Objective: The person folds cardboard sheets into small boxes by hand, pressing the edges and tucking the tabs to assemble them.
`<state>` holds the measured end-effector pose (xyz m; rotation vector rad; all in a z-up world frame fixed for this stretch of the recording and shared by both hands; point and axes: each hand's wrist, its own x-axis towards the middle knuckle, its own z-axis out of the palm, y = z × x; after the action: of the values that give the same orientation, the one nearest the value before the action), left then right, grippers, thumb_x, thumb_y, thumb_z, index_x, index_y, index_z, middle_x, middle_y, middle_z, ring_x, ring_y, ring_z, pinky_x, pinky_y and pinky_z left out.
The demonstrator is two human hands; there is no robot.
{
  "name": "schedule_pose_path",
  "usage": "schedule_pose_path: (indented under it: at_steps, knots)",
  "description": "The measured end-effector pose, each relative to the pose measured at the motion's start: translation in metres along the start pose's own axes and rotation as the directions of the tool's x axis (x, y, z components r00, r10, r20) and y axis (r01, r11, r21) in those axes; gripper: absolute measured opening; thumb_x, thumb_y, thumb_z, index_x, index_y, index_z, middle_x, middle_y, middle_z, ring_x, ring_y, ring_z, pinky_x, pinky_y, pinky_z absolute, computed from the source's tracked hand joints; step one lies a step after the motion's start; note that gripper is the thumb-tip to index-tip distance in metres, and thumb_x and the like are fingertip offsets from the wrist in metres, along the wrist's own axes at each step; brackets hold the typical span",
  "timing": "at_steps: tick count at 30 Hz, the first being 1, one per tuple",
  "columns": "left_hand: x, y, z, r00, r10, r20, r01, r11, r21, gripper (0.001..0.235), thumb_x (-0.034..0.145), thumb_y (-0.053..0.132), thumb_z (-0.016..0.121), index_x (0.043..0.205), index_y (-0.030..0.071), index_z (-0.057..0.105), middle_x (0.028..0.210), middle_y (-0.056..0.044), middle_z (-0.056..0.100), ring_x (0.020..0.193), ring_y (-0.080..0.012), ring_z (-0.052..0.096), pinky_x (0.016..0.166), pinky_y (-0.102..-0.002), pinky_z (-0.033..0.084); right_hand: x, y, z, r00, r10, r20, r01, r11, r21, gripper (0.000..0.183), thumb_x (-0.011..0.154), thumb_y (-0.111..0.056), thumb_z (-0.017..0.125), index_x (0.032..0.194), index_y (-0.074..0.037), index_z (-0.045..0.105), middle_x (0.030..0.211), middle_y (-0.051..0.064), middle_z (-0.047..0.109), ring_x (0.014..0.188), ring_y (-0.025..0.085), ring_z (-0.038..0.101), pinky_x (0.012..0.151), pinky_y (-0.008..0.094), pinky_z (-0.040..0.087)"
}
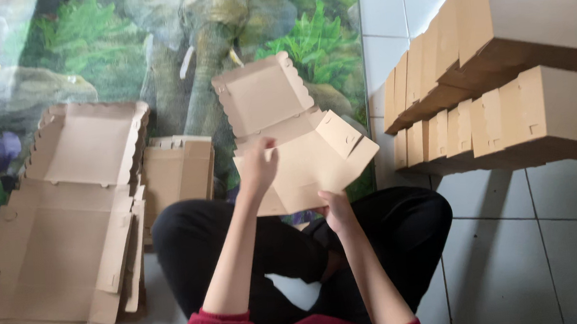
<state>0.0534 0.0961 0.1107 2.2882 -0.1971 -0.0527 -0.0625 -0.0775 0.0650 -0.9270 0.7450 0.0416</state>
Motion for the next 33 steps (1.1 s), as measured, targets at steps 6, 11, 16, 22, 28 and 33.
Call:
schedule_pose_path:
  at_steps: [6, 11, 16, 22, 28, 33]
  knots:
    - [0.036, 0.004, -0.062, 0.861, -0.501, -0.086, 0.501, 0.865, -0.024, 0.050, 0.092, 0.038, 0.059, 0.134, 0.017, 0.044, 0.128, -0.010, 0.051, 0.119, -0.0339, 0.049, 0.097, -0.053, 0.041, 0.027, 0.005, -0.053, 0.999, 0.024, -0.040, -0.025, 0.999, -0.020, 0.055, 0.079, -0.001, 0.067, 0.128, 0.002, 0.044, 0.110, 0.023, 0.059, 0.083, 0.040, 0.066, 0.060, 0.051, 0.059]
    - [0.048, -0.086, -0.042, 0.678, -0.711, 0.184, 0.656, 0.472, -0.589, 0.068, 0.083, 0.061, 0.062, 0.113, 0.006, 0.036, 0.099, -0.011, 0.045, 0.087, -0.0280, 0.050, 0.078, -0.042, 0.044, -0.021, -0.035, -0.056, 0.994, 0.000, -0.110, -0.007, 0.998, -0.066, 0.054, 0.072, -0.004, 0.074, 0.121, -0.001, 0.052, 0.103, 0.022, 0.062, 0.070, 0.039, 0.065, 0.056, 0.052, 0.059]
    - [0.074, -0.046, -0.089, 0.578, -0.642, 0.503, 0.738, 0.147, -0.659, 0.116, 0.064, 0.087, 0.050, 0.149, 0.011, 0.027, 0.154, -0.021, 0.020, 0.143, -0.0368, 0.018, 0.113, -0.057, -0.001, -0.017, -0.034, -0.085, 0.997, 0.058, -0.054, -0.055, 0.998, 0.042, 0.052, 0.073, 0.009, 0.067, 0.122, 0.004, 0.051, 0.102, 0.026, 0.061, 0.080, 0.044, 0.065, 0.066, 0.059, 0.055]
    - [0.141, -0.138, -0.106, 0.668, -0.669, 0.326, 0.620, 0.258, -0.741, 0.073, 0.076, 0.021, 0.082, 0.131, -0.003, 0.042, 0.130, -0.023, 0.048, 0.108, -0.0326, 0.062, 0.085, -0.047, 0.052, 0.009, -0.049, -0.073, 0.994, 0.025, 0.104, -0.019, 0.998, -0.060, 0.052, 0.075, 0.001, 0.072, 0.123, 0.003, 0.055, 0.106, 0.026, 0.065, 0.085, 0.043, 0.066, 0.067, 0.055, 0.055]
    - [0.161, -0.015, -0.196, 0.935, -0.139, -0.326, -0.252, 0.386, -0.887, 0.040, 0.096, 0.013, 0.076, 0.126, 0.017, 0.049, 0.125, -0.009, 0.064, 0.117, -0.0313, 0.065, 0.106, -0.048, 0.049, -0.031, -0.115, 0.000, 0.964, -0.085, 0.251, 0.150, 0.957, -0.250, 0.052, 0.092, -0.017, 0.060, 0.139, -0.006, 0.041, 0.131, 0.022, 0.054, 0.118, 0.038, 0.055, 0.095, 0.052, 0.045]
    - [0.114, 0.067, -0.183, 0.934, 0.070, -0.349, -0.330, 0.540, -0.774, 0.013, 0.097, 0.013, 0.065, 0.101, 0.019, 0.054, 0.092, 0.004, 0.059, 0.084, -0.0080, 0.058, 0.085, -0.027, 0.048, -0.023, -0.104, -0.016, 0.934, -0.143, 0.327, 0.250, 0.916, -0.313, 0.046, 0.096, -0.021, 0.051, 0.139, -0.007, 0.044, 0.129, 0.024, 0.055, 0.115, 0.036, 0.058, 0.093, 0.049, 0.048]
